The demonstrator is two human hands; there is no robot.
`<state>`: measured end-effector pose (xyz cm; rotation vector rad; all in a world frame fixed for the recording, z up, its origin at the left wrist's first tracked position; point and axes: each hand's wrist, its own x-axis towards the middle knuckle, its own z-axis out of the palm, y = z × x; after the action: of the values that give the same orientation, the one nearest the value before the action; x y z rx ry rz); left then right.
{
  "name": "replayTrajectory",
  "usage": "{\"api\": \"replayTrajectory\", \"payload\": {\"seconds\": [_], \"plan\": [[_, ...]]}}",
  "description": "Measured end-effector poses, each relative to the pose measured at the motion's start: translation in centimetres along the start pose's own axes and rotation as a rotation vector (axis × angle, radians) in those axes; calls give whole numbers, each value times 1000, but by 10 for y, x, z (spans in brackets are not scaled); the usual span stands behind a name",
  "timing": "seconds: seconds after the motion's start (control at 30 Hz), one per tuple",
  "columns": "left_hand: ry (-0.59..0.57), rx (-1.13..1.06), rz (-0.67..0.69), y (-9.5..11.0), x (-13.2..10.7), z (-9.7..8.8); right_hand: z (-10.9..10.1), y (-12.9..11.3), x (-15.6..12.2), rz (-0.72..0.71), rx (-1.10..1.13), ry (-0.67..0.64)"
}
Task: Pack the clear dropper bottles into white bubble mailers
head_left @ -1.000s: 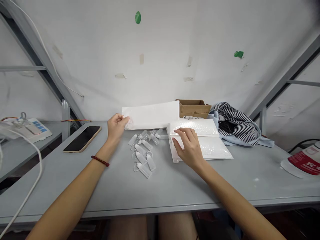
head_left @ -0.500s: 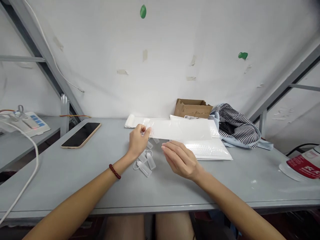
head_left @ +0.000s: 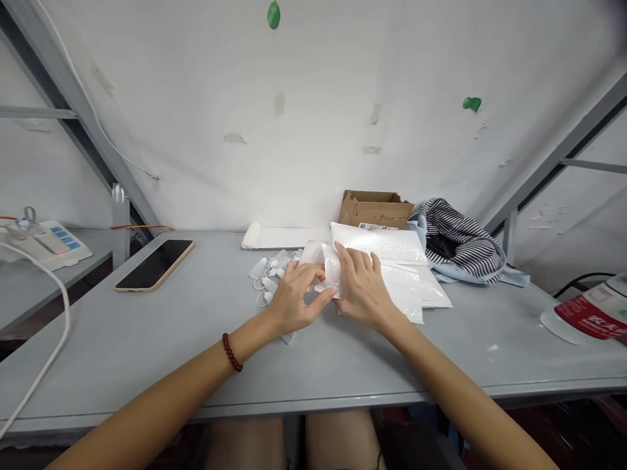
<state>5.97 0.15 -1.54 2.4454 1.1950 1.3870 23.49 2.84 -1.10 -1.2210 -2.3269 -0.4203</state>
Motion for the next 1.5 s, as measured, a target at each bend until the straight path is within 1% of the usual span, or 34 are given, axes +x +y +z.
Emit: {"api": "replayTrajectory", "payload": {"seconds": [0.1, 0.13, 0.17, 0.2, 0.33, 0.37, 0.4, 0.43, 0.5, 0.53, 0.57, 0.6, 0.63, 0.73, 0.8, 0.87, 0.97, 1.0, 1.07, 1.13, 1.17, 1.23, 1.3, 1.43, 1.5], "plan": [[-231, 14, 48, -1, 4, -10, -2, 5, 3, -12, -15, 55], [-285, 20, 56, -2, 5, -13, -2, 6, 3, -20, -21, 66], [-304, 18, 49, -3, 7, -16, -1, 8, 4, -28, -27, 73], [-288, 8, 22, -5, 9, -18, -1, 9, 5, -37, -30, 72], [-46, -43, -194, -14, 20, -37, -1, 13, 6, -57, -16, 47], [-40, -51, -236, -17, 23, -43, -2, 15, 6, -53, -5, 38], [-95, -83, -282, -21, 26, -50, -2, 16, 6, -44, 9, 29], [-222, -121, -319, -24, 28, -56, -3, 17, 6, -32, 26, 17], [-553, -164, -331, -31, 29, -64, -5, 18, 6, -6, 59, -8], [-698, -157, -321, -34, 28, -65, -5, 18, 6, 6, 73, -15], [-804, -133, -308, -37, 26, -64, -6, 18, 6, 15, 84, -21], [-866, -97, -296, -39, 23, -62, -6, 18, 6, 23, 90, -25], [-886, -59, -287, -40, 20, -58, -5, 18, 6, 26, 92, -28], [-850, 16, -276, -41, 14, -46, -3, 17, 5, 21, 87, -23], [-833, 5, -282, -39, 15, -44, -1, 17, 5, 20, 77, -14], [-843, -68, -291, -36, 19, -50, 0, 17, 5, 29, 63, -19], [-847, -239, -312, -32, 28, -68, 0, 18, 5, 39, 35, -33], [-814, -290, -340, -32, 31, -74, -1, 18, 5, 34, 29, -33], [-687, -345, -407, -33, 34, -82, -1, 17, 4, 17, 22, -31], [-578, -347, -470, -36, 35, -83, 0, 14, 4, 6, 16, -39], [-556, -336, -492, -37, 34, -82, 0, 13, 4, 2, 12, -44], [-568, -299, -509, -38, 32, -76, 1, 9, 3, -15, 10, -61], [-565, -239, -465, -34, 29, -67, 2, 3, 2, -41, 14, -86], [-449, -130, -233, -14, 25, -46, 2, -7, 0, -90, 76, -145], [-431, -145, -183, -4, 23, -39, 2, -9, 0, -97, 128, -142]]}}
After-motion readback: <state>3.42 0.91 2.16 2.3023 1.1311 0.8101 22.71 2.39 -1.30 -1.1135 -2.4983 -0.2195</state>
